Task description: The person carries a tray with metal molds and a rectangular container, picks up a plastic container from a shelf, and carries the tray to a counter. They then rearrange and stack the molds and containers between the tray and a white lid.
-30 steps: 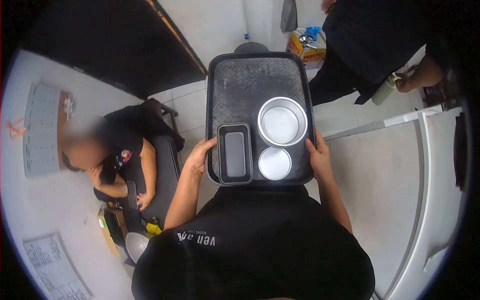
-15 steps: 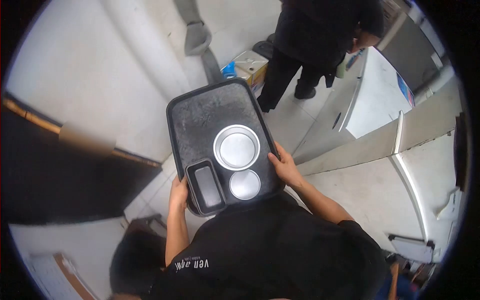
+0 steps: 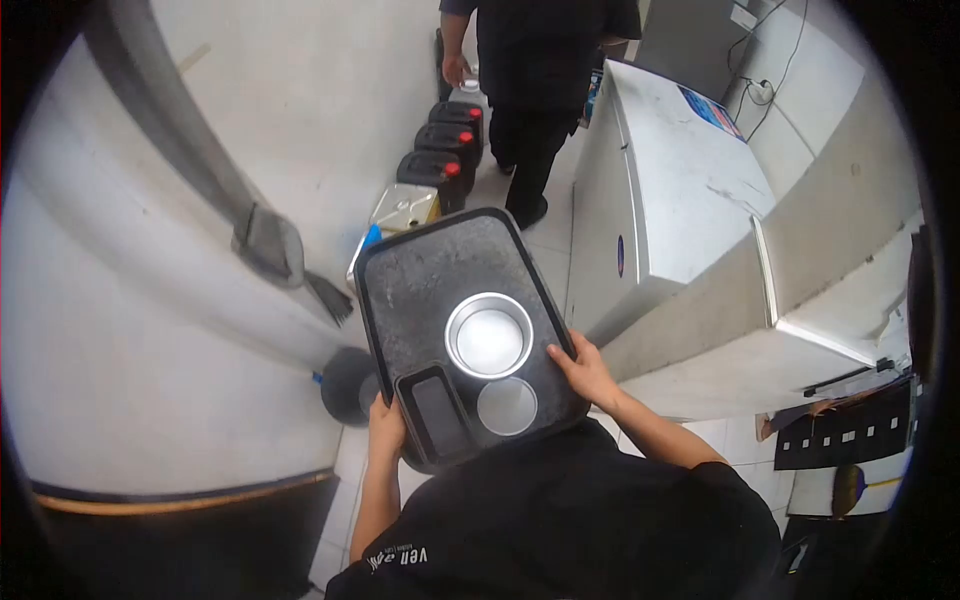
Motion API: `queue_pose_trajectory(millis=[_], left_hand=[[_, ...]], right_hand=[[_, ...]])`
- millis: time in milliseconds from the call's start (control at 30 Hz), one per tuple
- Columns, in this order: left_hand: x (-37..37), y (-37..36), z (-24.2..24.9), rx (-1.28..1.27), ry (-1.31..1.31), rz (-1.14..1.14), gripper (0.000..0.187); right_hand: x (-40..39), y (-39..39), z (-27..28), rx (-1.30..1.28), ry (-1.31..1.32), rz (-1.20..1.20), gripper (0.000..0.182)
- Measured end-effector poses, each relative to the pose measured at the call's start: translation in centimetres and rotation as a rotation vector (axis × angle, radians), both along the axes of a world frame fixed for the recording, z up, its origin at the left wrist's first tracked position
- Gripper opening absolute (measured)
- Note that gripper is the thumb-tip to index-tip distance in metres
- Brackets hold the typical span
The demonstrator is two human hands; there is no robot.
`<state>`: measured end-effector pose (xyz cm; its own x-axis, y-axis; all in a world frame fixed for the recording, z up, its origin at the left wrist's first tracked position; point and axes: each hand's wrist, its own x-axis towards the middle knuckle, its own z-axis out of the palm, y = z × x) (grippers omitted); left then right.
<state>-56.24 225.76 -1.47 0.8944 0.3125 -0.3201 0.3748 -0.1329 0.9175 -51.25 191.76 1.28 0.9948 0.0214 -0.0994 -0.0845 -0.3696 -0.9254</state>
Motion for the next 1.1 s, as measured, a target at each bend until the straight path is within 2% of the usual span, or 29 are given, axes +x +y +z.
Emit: queue_pose_trajectory(millis=[167, 267, 333, 433, 500, 567, 633, 767, 833, 867, 933, 967, 1033, 1067, 1100], left_hand=[[6.7, 0.9, -0.6, -0.004, -0.012, 0.022, 0.034], [12.1, 1.5, -1.5, 0.119, -0.021, 0.021, 0.033], [15.9, 1.0, -2.0, 0.169, 0.035, 0.04, 0.032], [22.0, -1.9, 1.6, 0.155, 0.002, 0.026, 0.031], [25.8, -4.0, 5.6, 0.072, 0.165, 0.059, 0.031], [29.1, -5.0, 6.9, 0.077, 0.195, -0.018, 0.03], [33.5, -5.9, 7.9, 0.141, 0.149, -0.089, 0.03], [36.8, -7.2, 8.3, -0.013, 0.005, -0.127, 0.033], [38.9, -8.8, 11.2, 0.067, 0.046, -0.184, 0.036], [39.8, -8.9, 10.7, 0.064, 0.049, -0.185, 0.036], [42.1, -9.3, 8.5, 0.034, 0.005, -0.261, 0.036], [43.3, -10.4, 9.5, 0.033, 0.007, -0.274, 0.036], [45.2, -12.2, 11.0, 0.143, -0.065, -0.351, 0.035], [46.2, -12.8, 10.4, 0.104, -0.224, -0.408, 0.035], [46.9, -13.3, 10.3, 0.094, -0.22, -0.421, 0.035]], right_hand=[[7.5, 1.4, -0.7, -0.064, 0.041, -0.019, 0.037], [12.9, 1.3, -2.3, 0.007, 0.006, -0.001, 0.035], [17.4, 1.4, -3.3, 0.156, -0.018, -0.001, 0.036], [23.2, -0.2, -0.4, 0.038, -0.001, 0.001, 0.04], [26.2, -1.7, 3.5, 0.102, 0.06, -0.038, 0.043], [29.1, -3.4, 5.9, 0.186, 0.101, -0.046, 0.047], [32.7, -5.2, 9.1, 0.116, 0.064, -0.073, 0.052], [33.7, -7.7, 10.6, 0.008, -0.034, -0.122, 0.053], [33.9, -8.8, 11.8, -0.03, -0.086, -0.17, 0.052], [33.7, -9.4, 12.2, -0.033, -0.083, -0.171, 0.052], [33.4, -10.4, 13.0, 0.129, -0.025, -0.259, 0.05], [33.4, -11.0, 13.0, 0.127, -0.023, -0.273, 0.05], [33.1, -11.9, 12.9, 0.119, -0.1, -0.37, 0.047], [32.9, -12.4, 13.0, 0.113, -0.097, -0.385, 0.047], [32.8, -12.8, 13.3, 0.1, -0.086, -0.402, 0.045]])
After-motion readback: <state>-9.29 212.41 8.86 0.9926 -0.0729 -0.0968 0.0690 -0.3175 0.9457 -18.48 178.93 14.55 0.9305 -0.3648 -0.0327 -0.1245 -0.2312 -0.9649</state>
